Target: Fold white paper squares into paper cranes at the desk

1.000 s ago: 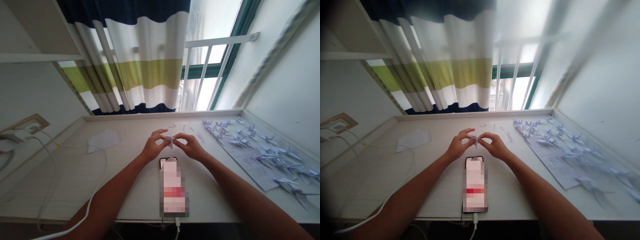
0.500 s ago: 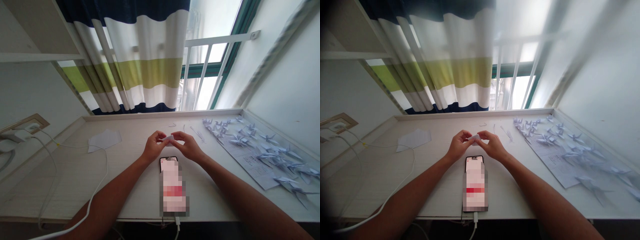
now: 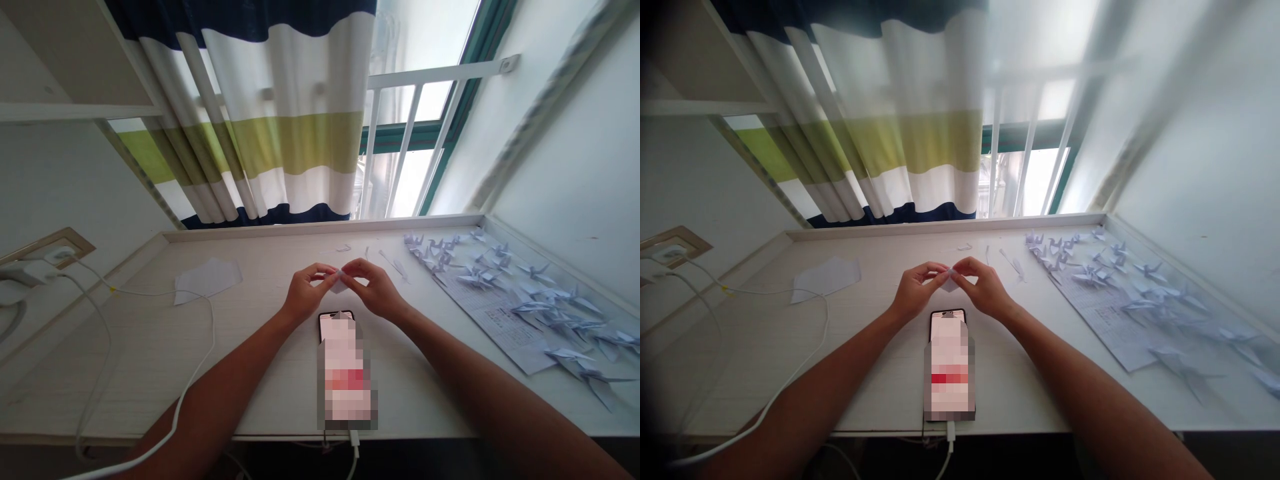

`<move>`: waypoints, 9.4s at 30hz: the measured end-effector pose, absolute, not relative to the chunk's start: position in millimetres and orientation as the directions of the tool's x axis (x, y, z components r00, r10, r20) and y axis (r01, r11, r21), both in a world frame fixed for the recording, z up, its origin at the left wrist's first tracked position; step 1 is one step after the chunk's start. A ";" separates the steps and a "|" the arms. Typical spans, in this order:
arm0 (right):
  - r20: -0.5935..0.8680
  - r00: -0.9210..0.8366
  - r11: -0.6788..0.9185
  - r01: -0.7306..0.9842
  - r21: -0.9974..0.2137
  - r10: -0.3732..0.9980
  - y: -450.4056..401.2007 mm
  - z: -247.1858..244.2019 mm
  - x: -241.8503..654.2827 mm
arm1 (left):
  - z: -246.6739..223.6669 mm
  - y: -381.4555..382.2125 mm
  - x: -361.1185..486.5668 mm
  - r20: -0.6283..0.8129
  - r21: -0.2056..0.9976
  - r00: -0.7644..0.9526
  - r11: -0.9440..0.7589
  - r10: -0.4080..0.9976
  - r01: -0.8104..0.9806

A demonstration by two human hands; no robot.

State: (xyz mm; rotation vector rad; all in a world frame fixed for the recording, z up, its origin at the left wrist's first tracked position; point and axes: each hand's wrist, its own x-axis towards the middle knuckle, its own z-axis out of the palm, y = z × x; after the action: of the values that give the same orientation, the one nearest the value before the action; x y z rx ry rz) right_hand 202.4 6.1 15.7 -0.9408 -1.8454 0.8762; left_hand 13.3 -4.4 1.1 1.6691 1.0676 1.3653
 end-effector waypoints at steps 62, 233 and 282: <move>0.389 -0.233 0.448 0.315 -0.837 0.891 5.5 8.4 199.3 | -10.0 4.0 10.3 0.214 0.963 0.177 -0.238 0.961 0.127; 0.234 -0.678 0.683 0.528 -0.505 0.697 27.2 -9.8 227.5 | -10.4 8.6 -13.3 0.231 0.252 0.660 -0.699 0.715 0.669; 0.211 -0.753 0.758 0.517 -0.397 0.624 35.1 0.2 237.8 | -12.4 5.4 -30.6 0.259 0.302 0.841 -0.867 0.476 0.397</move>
State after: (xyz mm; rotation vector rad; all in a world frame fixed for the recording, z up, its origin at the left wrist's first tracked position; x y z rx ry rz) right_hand 237.8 35.1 0.2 -0.8795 -2.6245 0.4530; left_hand -30.6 5.4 -12.4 2.7832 0.6704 0.4814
